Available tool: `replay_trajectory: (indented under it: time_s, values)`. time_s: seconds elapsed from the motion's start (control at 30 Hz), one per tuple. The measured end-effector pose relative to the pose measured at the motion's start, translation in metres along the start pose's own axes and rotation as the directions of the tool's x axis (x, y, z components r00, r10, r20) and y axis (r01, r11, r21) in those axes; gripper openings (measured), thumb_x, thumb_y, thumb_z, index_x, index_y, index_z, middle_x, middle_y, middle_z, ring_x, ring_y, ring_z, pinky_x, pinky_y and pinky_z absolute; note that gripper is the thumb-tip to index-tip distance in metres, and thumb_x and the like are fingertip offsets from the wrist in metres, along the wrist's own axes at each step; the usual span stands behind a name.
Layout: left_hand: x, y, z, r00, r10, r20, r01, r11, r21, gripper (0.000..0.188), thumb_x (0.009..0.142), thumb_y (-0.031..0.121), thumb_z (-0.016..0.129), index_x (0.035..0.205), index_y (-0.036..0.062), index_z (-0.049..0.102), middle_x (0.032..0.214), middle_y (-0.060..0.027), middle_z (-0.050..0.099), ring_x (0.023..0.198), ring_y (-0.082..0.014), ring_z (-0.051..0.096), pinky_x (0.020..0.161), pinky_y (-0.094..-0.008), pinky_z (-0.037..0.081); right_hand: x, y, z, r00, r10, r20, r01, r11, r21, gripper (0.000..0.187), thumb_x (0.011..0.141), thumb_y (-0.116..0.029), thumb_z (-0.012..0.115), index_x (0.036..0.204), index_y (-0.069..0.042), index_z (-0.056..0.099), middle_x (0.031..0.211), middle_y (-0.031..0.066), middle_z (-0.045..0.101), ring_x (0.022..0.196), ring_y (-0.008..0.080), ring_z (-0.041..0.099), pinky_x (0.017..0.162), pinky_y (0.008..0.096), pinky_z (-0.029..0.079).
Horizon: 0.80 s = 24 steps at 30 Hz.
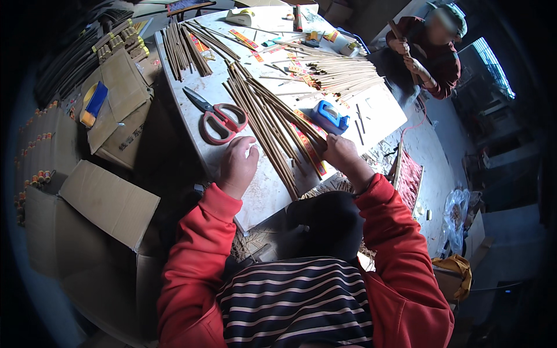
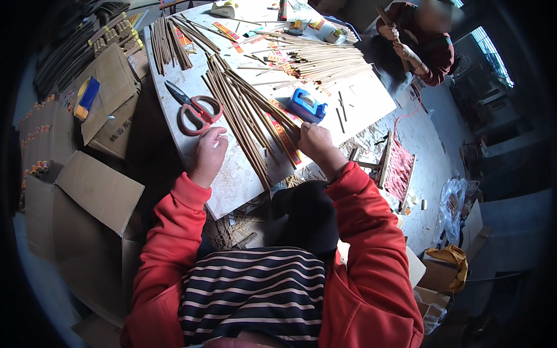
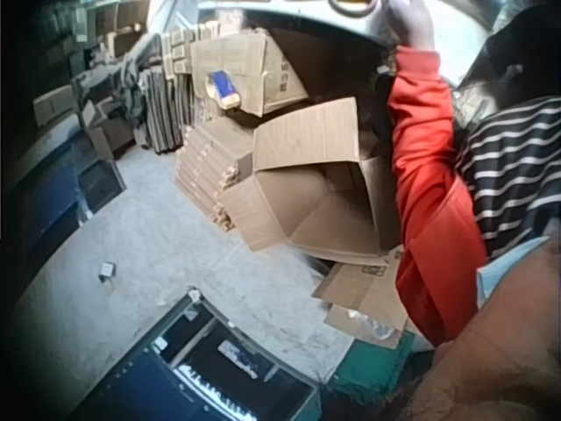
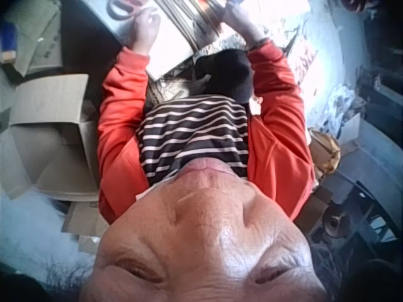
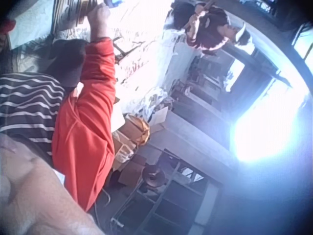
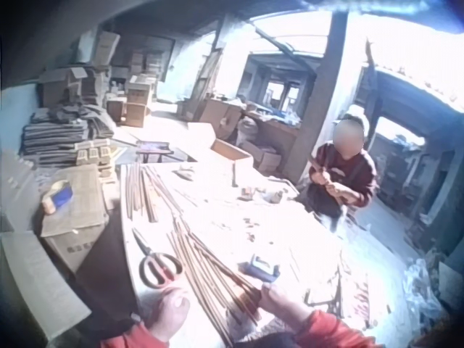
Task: The person gathers thin wooden sticks from a table, aligns them in hand, and trims their ends using scissors. The trimmed sticks are held in a bundle and placed into a nearby cardboard box.
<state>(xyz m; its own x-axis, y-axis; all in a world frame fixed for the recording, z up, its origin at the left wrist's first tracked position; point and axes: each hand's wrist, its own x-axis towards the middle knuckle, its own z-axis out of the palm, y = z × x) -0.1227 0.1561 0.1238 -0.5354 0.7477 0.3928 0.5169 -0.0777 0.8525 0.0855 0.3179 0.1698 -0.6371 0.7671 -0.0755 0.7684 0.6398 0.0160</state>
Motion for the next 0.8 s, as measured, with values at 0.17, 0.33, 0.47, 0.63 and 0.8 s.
replay_trajectory:
  time_s: [0.17,0.33,0.47,0.63,0.8]
  values:
    - [-0.002,0.004,-0.001,0.997,-0.078,0.007,0.079,0.996,-0.032,0.016,0.076,0.008,0.054,0.088,-0.0024,0.058,0.085,-0.0179,0.060,0.079,-0.0319,0.058,0.071,-0.0361,0.046,-0.008,-0.010,-0.019,0.998,-0.033,-0.059,0.034,0.999,0.012,0.021,0.070,-0.018,0.054,0.082,-0.001,0.053,0.071,0.0194,0.060,0.071,0.0349,0.060,0.065,0.0423,0.048]
    - [-0.001,0.005,-0.002,0.971,-0.175,0.160,0.199,0.970,-0.143,0.022,0.079,0.009,0.052,0.094,-0.0067,0.056,0.077,-0.0112,0.059,0.068,-0.0158,0.056,0.063,-0.0263,0.046,-0.017,-0.031,-0.028,0.992,-0.109,0.066,0.097,0.982,0.160,0.023,0.069,-0.018,0.054,0.083,0.001,0.053,0.075,0.0217,0.060,0.074,0.0355,0.060,0.068,0.0424,0.047]
    - [-0.002,-0.002,0.001,0.927,-0.284,0.244,0.347,0.896,-0.276,0.024,0.080,0.009,0.052,0.097,-0.0080,0.054,0.076,-0.0063,0.058,0.066,-0.0089,0.055,0.062,-0.0217,0.046,-0.015,-0.051,-0.015,0.983,-0.163,0.086,0.134,0.952,0.276,0.026,0.070,-0.019,0.054,0.084,0.003,0.054,0.081,0.0234,0.058,0.080,0.0373,0.057,0.074,0.0420,0.046]
    - [-0.002,-0.003,0.001,0.865,-0.371,0.337,0.490,0.769,-0.411,0.023,0.081,0.009,0.052,0.099,-0.0060,0.053,0.079,-0.0066,0.057,0.068,-0.0115,0.056,0.065,-0.0232,0.047,-0.016,-0.066,-0.002,0.985,-0.088,0.147,0.038,0.949,0.313,0.029,0.067,-0.022,0.060,0.085,0.000,0.056,0.083,0.0215,0.059,0.085,0.0351,0.058,0.073,0.0408,0.046]
    - [-0.001,0.001,0.000,0.819,-0.408,0.403,0.569,0.665,-0.485,0.021,0.081,0.009,0.052,0.097,-0.0054,0.052,0.084,-0.0075,0.057,0.072,-0.0127,0.056,0.067,-0.0243,0.047,-0.014,-0.093,-0.019,0.992,-0.022,0.124,-0.007,0.974,0.228,0.057,0.069,-0.049,0.063,0.086,0.005,0.055,0.090,0.0240,0.059,0.088,0.0351,0.058,0.075,0.0405,0.046]
